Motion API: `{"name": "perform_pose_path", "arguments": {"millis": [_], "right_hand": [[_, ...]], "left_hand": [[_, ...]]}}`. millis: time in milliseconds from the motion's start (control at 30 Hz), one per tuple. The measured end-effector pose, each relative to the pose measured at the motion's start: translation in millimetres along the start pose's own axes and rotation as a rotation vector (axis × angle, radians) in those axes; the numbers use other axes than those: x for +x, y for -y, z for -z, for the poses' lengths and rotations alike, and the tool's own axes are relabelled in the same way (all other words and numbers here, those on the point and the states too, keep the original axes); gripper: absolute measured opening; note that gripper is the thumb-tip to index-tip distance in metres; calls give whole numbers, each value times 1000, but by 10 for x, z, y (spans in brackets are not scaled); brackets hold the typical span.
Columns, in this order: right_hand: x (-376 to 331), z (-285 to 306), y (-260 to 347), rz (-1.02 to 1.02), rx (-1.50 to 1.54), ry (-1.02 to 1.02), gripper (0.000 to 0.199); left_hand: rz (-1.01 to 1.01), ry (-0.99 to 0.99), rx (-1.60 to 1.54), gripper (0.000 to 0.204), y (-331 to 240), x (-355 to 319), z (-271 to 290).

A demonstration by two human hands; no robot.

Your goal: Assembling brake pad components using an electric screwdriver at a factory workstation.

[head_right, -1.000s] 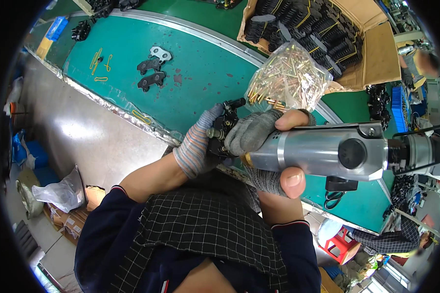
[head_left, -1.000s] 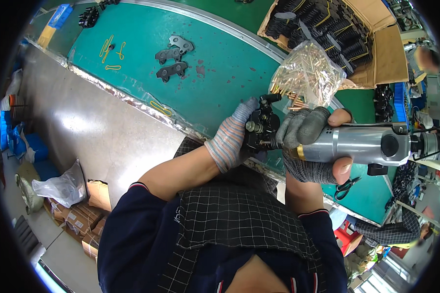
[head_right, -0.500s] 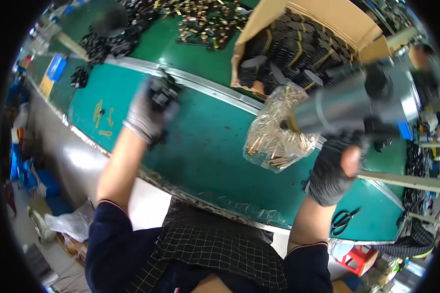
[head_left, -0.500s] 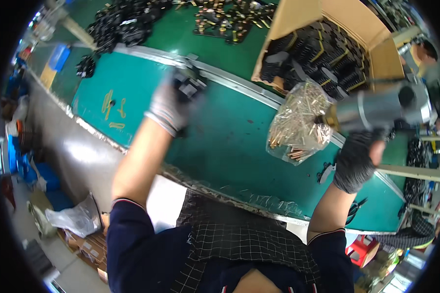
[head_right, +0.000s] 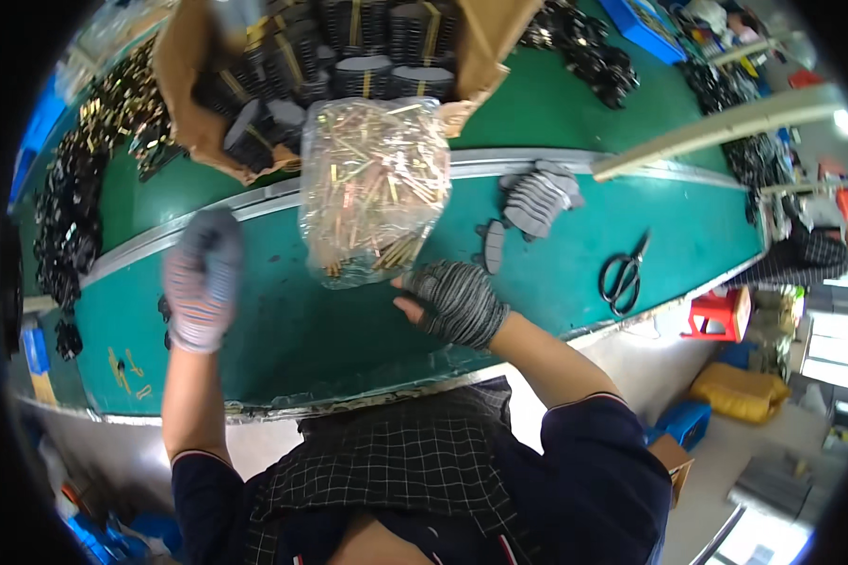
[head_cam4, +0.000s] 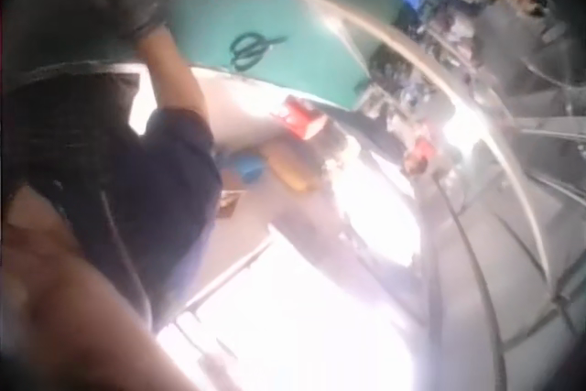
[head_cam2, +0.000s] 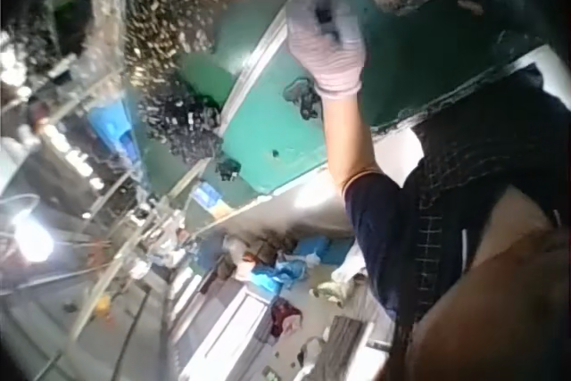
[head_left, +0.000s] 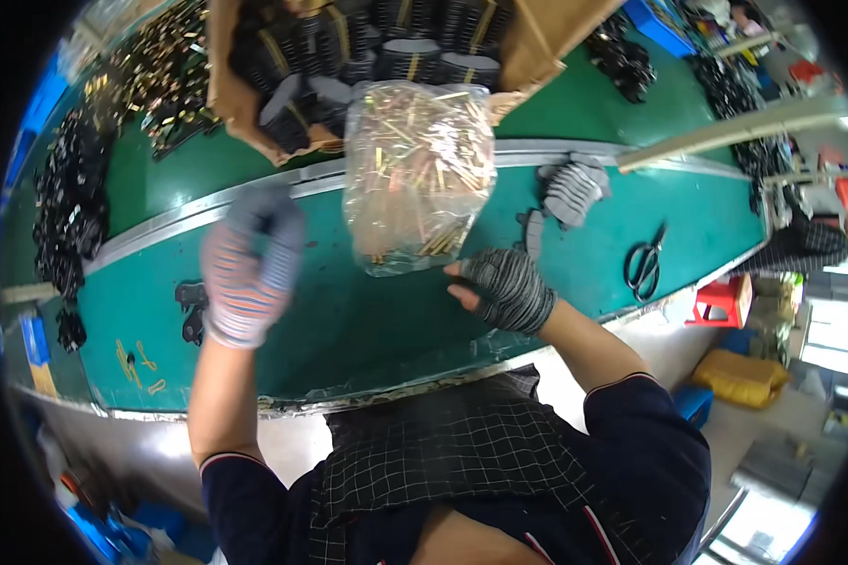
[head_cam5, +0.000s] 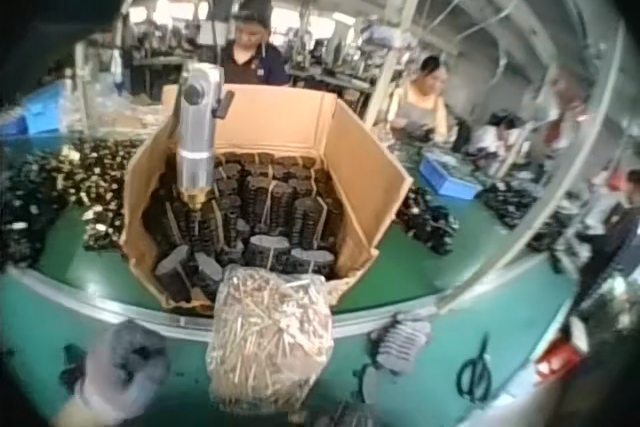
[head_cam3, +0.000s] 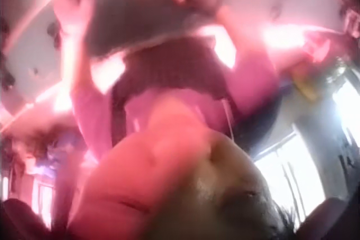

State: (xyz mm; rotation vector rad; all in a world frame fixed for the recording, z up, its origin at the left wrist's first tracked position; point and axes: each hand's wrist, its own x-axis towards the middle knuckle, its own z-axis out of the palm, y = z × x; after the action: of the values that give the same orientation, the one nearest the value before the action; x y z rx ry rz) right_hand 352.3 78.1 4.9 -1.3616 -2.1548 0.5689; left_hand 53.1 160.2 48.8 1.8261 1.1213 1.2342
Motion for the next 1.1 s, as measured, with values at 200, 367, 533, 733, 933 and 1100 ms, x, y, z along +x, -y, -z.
{"name": "perform_pose_path", "arguments": {"millis": [200, 367, 533, 733, 933, 1100], "right_hand": [[-469, 387, -696, -354, -438, -108, 24], [-595, 372, -533, -527, -588, -36, 41], [-661, 194, -742, -640, -383, -43, 39], [-856, 185, -790, -460, -241, -208, 38], [-718, 87, -430, -420, -275, -154, 43], [-558, 141, -310, -407, -402, 6, 47]], "left_hand": [[-69, 247, 479, 17, -49, -526, -168], [22, -37, 905, 21, 227, -969, 256], [404, -284, 1124, 31, 444, -1129, 900], [417, 212, 1108, 42, 631, -887, 1410], [654, 460, 1003, 46, 498, -552, 1394], [442, 186, 353, 22, 239, -742, 805]]}}
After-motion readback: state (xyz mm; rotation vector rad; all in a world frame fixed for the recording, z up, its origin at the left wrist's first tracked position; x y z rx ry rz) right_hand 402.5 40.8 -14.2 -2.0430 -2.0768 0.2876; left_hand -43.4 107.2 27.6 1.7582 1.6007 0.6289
